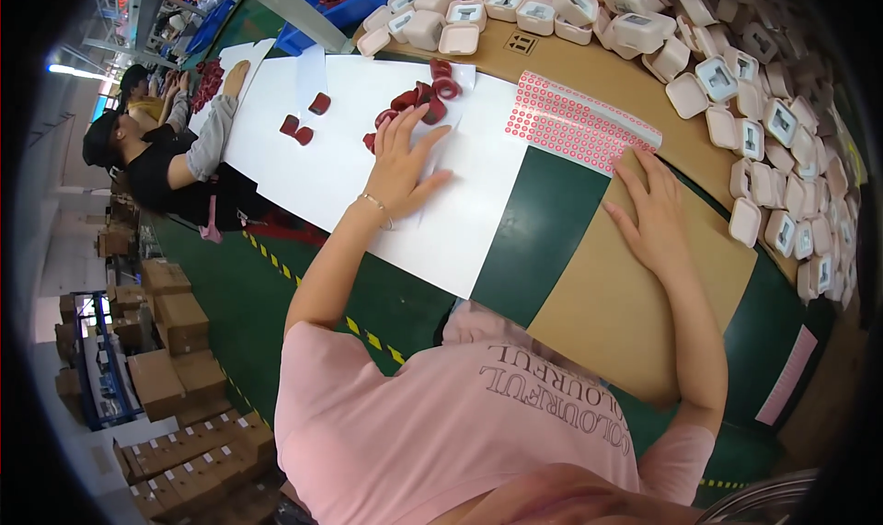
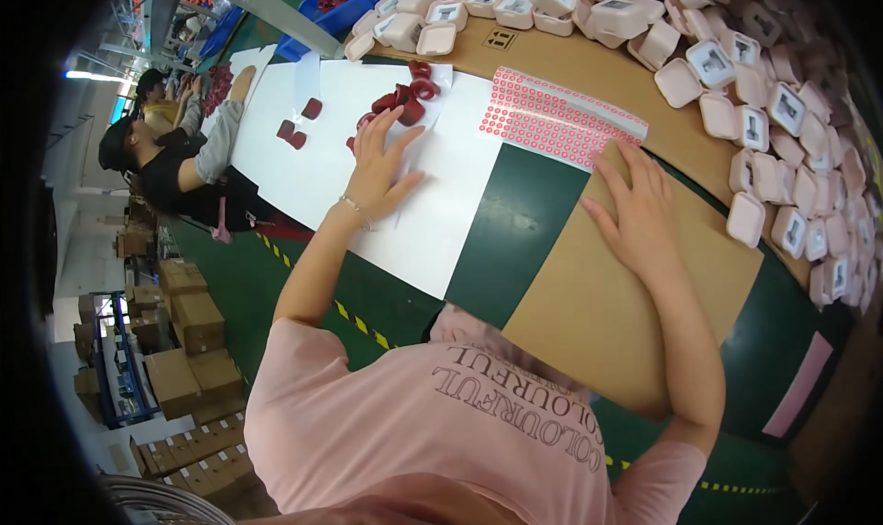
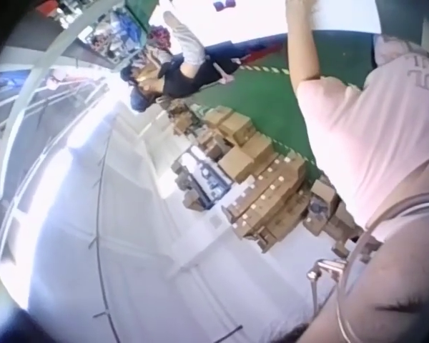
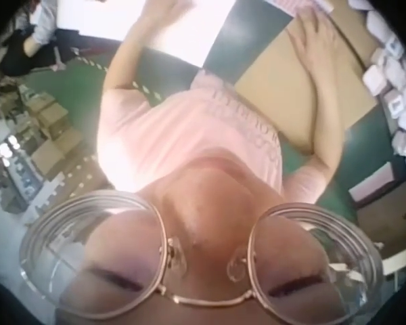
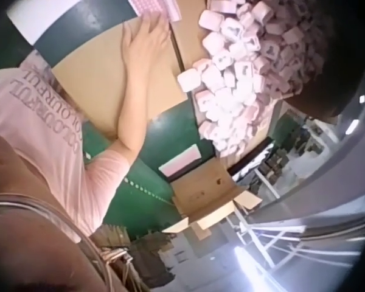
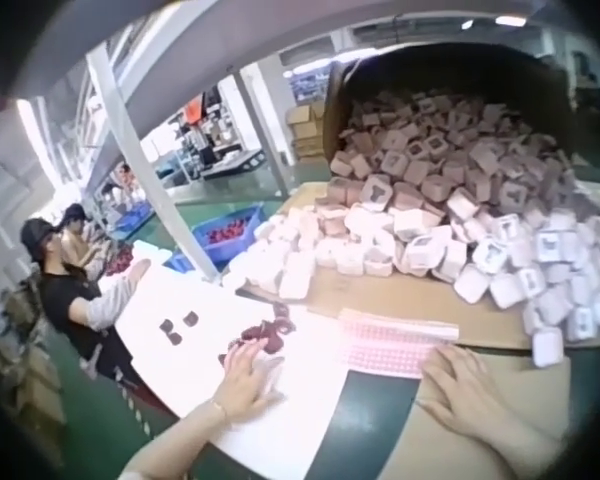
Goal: Assembling cardboard boxes using a tape dispenser and packing small white cases with red electronic components.
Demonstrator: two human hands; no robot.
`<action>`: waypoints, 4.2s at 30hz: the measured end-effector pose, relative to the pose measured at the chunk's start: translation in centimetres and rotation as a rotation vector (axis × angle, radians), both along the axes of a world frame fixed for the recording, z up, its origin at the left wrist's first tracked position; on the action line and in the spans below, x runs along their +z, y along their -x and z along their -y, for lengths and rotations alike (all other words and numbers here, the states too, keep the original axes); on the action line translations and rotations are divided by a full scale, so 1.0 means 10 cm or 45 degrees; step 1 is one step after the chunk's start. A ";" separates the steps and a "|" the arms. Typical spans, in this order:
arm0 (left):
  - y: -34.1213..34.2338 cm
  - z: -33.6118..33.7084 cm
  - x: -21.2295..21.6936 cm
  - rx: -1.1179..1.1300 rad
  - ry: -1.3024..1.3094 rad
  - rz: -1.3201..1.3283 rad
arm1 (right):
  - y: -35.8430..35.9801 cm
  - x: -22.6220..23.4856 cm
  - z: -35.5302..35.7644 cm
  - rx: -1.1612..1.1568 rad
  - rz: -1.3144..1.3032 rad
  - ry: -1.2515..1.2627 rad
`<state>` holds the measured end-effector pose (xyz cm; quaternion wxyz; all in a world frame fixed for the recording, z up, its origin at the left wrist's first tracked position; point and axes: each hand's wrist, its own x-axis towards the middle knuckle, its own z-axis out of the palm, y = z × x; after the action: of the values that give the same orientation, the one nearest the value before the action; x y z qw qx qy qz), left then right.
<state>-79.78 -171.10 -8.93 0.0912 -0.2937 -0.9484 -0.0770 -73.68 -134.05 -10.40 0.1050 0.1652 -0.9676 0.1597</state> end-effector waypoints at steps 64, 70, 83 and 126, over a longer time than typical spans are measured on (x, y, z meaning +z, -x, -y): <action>-0.31 -2.10 -0.05 -0.416 -2.060 2.378 | -0.46 0.07 -0.25 0.057 -0.314 0.902; -0.35 -2.12 0.00 -0.362 -2.049 2.241 | -0.42 0.14 -0.23 0.106 -0.368 0.723; -0.40 -2.00 0.20 -0.884 -1.858 2.114 | -0.57 -0.14 -0.36 -0.108 0.031 1.664; 0.32 -1.10 0.30 -0.469 -0.278 -0.486 | -0.51 0.36 0.00 -0.059 0.165 0.380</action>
<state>-83.01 -160.09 -5.89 0.2837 -0.4586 -0.8309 -0.1374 -68.56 -134.05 -6.84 0.0695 0.1149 -0.9414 0.3095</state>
